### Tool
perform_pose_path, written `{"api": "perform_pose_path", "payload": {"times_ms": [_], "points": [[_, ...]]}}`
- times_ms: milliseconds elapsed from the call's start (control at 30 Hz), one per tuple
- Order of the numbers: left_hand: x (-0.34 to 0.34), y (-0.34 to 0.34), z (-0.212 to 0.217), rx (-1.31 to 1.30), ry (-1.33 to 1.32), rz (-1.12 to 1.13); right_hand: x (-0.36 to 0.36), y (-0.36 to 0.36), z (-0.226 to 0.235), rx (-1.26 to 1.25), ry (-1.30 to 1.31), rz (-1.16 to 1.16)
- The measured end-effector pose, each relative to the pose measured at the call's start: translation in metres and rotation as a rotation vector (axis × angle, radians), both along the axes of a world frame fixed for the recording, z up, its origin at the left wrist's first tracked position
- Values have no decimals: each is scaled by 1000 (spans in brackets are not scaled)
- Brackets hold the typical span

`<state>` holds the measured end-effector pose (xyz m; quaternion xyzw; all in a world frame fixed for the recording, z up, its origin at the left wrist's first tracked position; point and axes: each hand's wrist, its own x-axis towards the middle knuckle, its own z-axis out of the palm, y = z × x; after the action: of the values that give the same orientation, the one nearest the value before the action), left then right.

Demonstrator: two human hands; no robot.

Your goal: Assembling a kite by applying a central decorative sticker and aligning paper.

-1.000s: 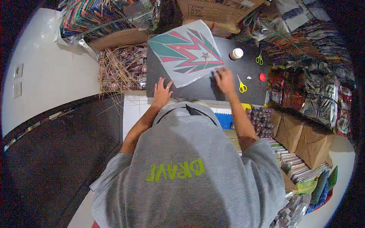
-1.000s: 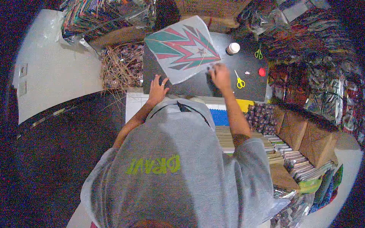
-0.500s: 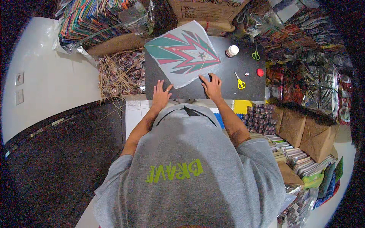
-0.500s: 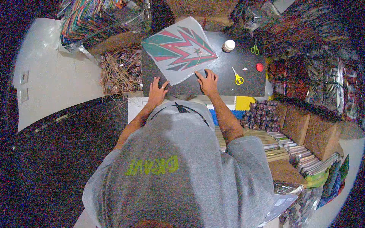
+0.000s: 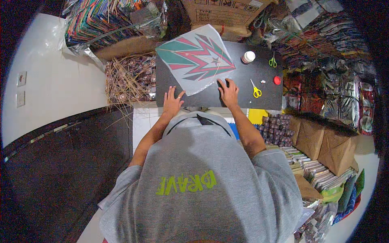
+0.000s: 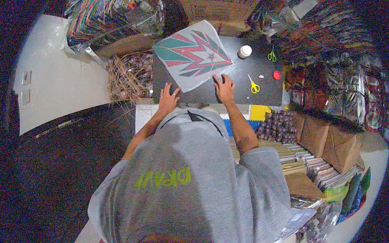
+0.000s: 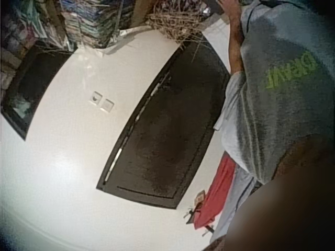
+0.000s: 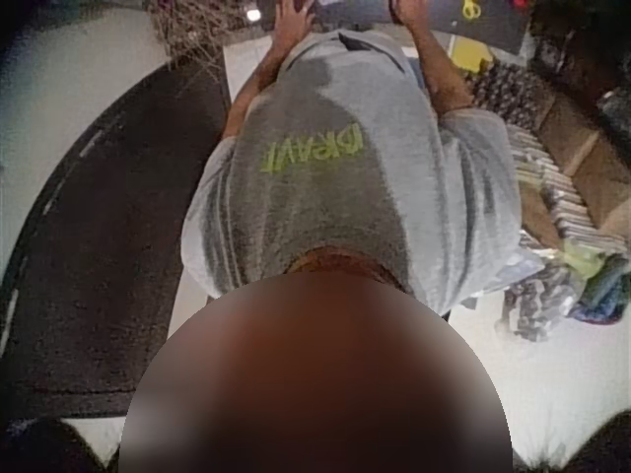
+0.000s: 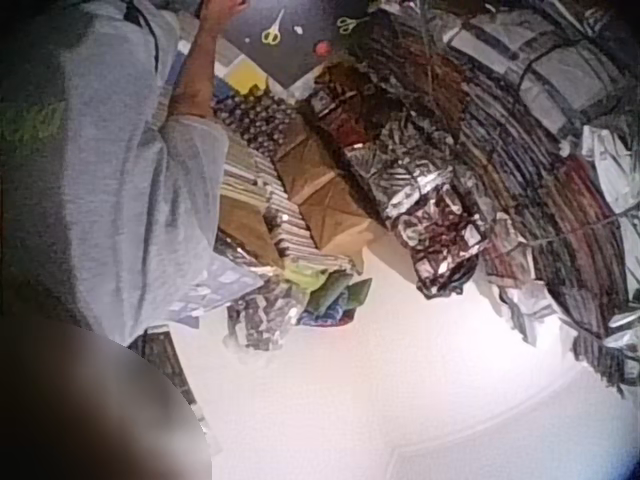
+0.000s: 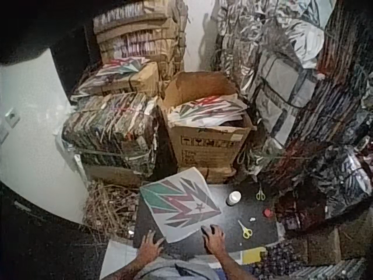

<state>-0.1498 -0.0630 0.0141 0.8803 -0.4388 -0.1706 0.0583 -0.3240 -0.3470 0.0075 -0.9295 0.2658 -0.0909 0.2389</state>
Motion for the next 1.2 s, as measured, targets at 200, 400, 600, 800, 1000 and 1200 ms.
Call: {"api": "perform_pose_path", "payload": {"times_ms": [200,400,600,800,1000,1200], "points": [[-1,0,-1,-44,-29,-15,1,-1,1,-70,22,30],[0,0,0,-36,-27,-17,3,1,-1,-117,57,25],[-1,-1,1,-37,-3,-7,4,-12,-2,-42,27,-56],[-1,-2,5,-37,6,-4,8,-19,0,-98,54,-46],[-1,-1,2,-11,-13,-5,7,-16,4,-116,75,-32],[-1,-1,4,-25,1,-5,13,-26,2,-47,105,-107]]}}
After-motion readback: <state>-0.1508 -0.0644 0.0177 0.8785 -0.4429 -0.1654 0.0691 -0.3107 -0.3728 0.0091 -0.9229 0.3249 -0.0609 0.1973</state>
